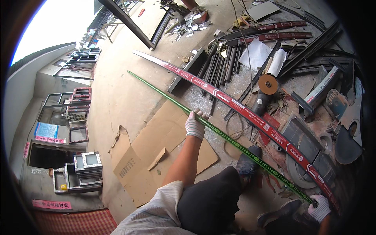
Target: The person measures a long aluminum profile with a tape measure, marks it with a marker, and cuts it using a miter saw. The person repeats the process for another profile.
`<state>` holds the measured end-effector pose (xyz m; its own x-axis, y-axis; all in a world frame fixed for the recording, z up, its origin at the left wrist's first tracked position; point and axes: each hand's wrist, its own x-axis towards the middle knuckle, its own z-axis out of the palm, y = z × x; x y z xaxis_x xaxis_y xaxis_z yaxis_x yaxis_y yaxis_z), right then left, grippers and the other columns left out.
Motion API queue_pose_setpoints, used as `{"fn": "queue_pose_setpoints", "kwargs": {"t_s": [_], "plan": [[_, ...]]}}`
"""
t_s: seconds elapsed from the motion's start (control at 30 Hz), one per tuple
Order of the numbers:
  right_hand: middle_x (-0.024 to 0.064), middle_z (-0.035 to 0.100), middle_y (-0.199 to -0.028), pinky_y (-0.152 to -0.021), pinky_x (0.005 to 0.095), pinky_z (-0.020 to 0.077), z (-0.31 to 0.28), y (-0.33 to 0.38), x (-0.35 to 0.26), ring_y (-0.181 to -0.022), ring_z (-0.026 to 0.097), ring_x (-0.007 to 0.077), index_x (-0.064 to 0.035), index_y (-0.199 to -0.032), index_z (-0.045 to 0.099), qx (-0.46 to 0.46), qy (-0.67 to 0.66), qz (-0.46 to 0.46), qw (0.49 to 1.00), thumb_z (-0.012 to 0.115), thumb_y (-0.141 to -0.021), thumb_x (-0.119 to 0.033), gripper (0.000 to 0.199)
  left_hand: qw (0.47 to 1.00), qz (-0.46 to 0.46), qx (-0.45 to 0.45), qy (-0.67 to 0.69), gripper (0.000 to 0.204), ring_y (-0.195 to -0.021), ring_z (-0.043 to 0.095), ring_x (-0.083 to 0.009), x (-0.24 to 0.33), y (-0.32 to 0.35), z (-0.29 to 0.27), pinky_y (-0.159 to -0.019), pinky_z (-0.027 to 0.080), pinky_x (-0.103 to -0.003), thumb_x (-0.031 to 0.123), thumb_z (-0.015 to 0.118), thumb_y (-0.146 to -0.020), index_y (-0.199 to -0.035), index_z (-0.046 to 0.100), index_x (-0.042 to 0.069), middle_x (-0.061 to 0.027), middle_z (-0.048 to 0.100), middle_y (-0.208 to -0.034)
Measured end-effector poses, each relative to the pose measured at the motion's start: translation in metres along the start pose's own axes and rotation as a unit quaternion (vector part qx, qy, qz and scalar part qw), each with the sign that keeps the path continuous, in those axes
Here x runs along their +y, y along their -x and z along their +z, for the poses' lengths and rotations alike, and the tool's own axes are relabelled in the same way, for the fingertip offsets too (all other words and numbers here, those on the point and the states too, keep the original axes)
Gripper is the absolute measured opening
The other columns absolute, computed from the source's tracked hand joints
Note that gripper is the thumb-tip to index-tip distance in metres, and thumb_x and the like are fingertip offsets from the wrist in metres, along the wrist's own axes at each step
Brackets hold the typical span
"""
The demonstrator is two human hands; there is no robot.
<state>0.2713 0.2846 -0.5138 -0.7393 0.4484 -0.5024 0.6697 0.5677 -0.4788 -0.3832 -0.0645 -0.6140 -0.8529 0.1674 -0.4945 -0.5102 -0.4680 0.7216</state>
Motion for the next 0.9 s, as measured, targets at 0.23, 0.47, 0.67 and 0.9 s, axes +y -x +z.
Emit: {"fn": "queue_pose_setpoints", "kwargs": {"t_s": [0.23, 0.47, 0.67, 0.9], "plan": [[0.0214, 0.073, -0.107, -0.090, 0.0440, 0.0567, -0.010, 0.022, 0.008, -0.099, 0.070, 0.0372, -0.0064, -0.119, 0.071, -0.019, -0.010, -0.035, 0.999, 0.068, -0.082, -0.015, 0.037, 1.000, 0.010, 0.001, -0.012, 0.032, -0.078, 0.055, -0.0274, 0.012, 0.004, 0.025, -0.081, 0.050, -0.047, 0.036, 0.049, -0.108, -0.113, 0.057, 0.005, -0.0082, 0.059, -0.086], [0.0205, 0.071, -0.095, -0.082, 0.0425, 0.0558, 0.007, 0.038, 0.044, -0.089, 0.070, 0.0358, -0.0020, -0.110, 0.070, 0.001, -0.021, -0.017, 1.000, 0.066, -0.081, -0.012, 0.031, 0.999, 0.006, -0.032, -0.007, 0.033, -0.077, 0.059, -0.0301, 0.004, 0.007, 0.049, -0.080, 0.053, -0.050, 0.033, 0.048, -0.108, -0.117, 0.054, 0.003, -0.0123, 0.063, -0.088], [0.0196, 0.070, -0.096, -0.082, 0.0428, 0.0552, 0.010, 0.060, 0.087, -0.089, 0.068, 0.0360, -0.0047, -0.105, 0.070, 0.019, 0.034, 0.032, 0.999, 0.068, -0.080, -0.012, 0.026, 0.999, 0.009, -0.041, -0.025, 0.032, -0.078, 0.062, -0.0312, 0.001, 0.014, 0.070, -0.080, 0.054, -0.051, 0.033, 0.047, -0.108, -0.117, 0.055, 0.003, -0.0122, 0.065, -0.090], [0.0187, 0.070, -0.098, -0.085, 0.0427, 0.0556, 0.000, 0.075, 0.101, -0.092, 0.068, 0.0362, -0.0054, -0.103, 0.071, 0.059, 0.065, 0.043, 0.995, 0.070, -0.080, -0.013, 0.025, 0.997, -0.002, -0.063, -0.042, 0.032, -0.080, 0.063, -0.0313, -0.009, 0.025, 0.082, -0.081, 0.055, -0.050, 0.033, 0.047, -0.107, -0.117, 0.056, 0.004, -0.0125, 0.067, -0.091]]}}
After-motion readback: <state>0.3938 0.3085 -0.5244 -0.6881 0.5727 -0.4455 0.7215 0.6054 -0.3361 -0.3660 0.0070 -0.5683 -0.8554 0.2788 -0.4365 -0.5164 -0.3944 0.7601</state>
